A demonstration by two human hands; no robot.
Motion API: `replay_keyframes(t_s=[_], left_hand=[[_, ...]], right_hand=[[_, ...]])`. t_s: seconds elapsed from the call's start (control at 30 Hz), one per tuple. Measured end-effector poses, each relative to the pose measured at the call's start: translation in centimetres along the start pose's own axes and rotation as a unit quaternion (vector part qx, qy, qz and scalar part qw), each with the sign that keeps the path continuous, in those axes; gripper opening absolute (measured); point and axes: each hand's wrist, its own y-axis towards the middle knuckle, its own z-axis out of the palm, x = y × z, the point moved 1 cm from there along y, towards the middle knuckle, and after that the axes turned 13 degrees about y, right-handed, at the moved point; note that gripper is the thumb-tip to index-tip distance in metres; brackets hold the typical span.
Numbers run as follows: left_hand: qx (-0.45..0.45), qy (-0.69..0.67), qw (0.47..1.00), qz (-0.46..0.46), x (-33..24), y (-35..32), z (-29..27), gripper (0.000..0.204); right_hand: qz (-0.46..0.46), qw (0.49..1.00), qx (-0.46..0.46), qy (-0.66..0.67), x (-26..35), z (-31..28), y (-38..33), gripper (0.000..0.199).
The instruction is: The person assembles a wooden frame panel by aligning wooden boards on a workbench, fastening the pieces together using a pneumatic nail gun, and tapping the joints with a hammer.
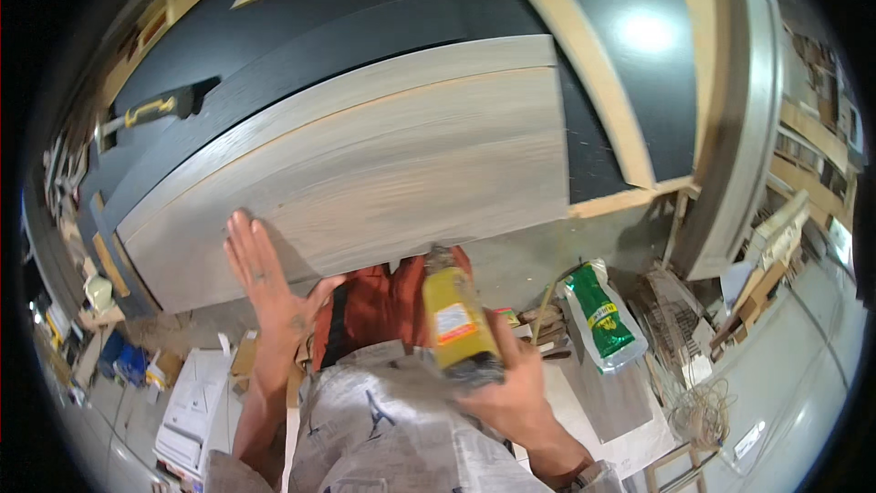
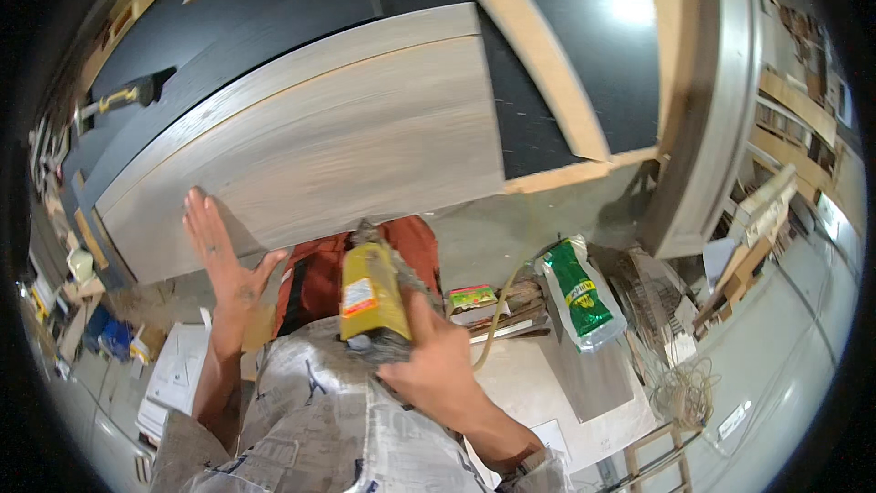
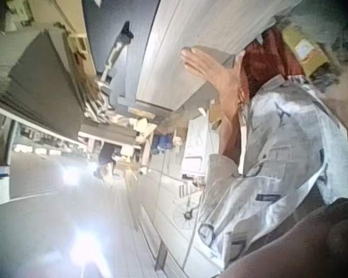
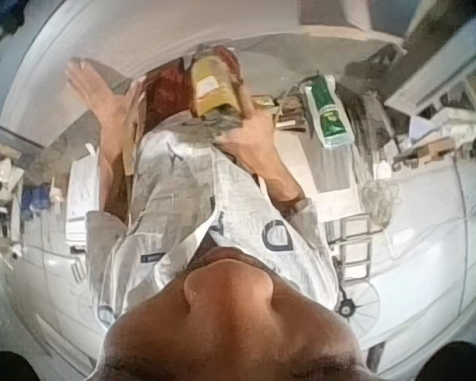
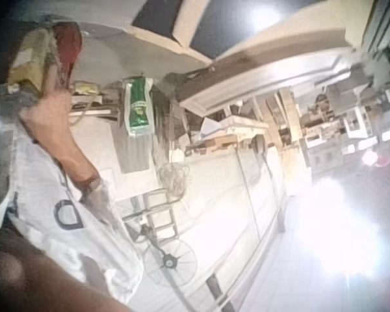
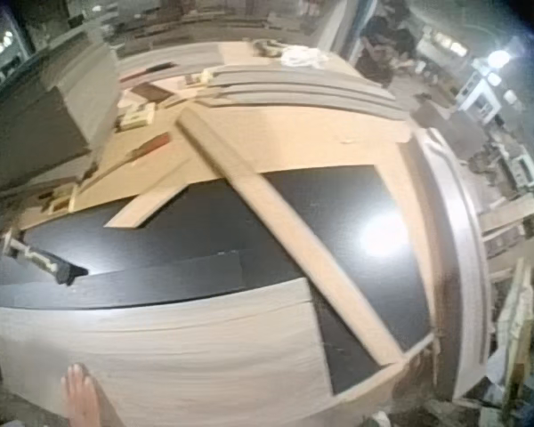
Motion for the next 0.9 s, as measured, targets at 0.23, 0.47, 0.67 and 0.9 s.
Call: replay_keyframes(t_s=[0.23, 0.47, 0.67, 0.9], left_hand=[[-0.009, -0.099, 0.994, 0.035, -6.2, 7.0, -1.5, 0.089], [-0.04, -0.021, 0.998, -0.04, -10.6, 13.9, 1.3, 0.067], [-0.048, 0.016, 0.998, -0.036, -10.6, 13.7, 2.0, 0.065], [-0.058, 0.018, 0.997, -0.037, -10.6, 13.8, 1.7, 0.065]], right_hand=[[-0.141, 0.974, -0.173, -0.034, -1.6, -4.2, -0.8, 0.044], [-0.071, 0.97, -0.226, 0.051, -0.2, -7.6, 1.2, 0.011], [0.03, 0.967, -0.199, 0.158, -2.1, -8.2, 0.5, 0.02], [-0.022, 0.983, -0.176, 0.044, -1.1, -8.3, 1.2, 0.017]])
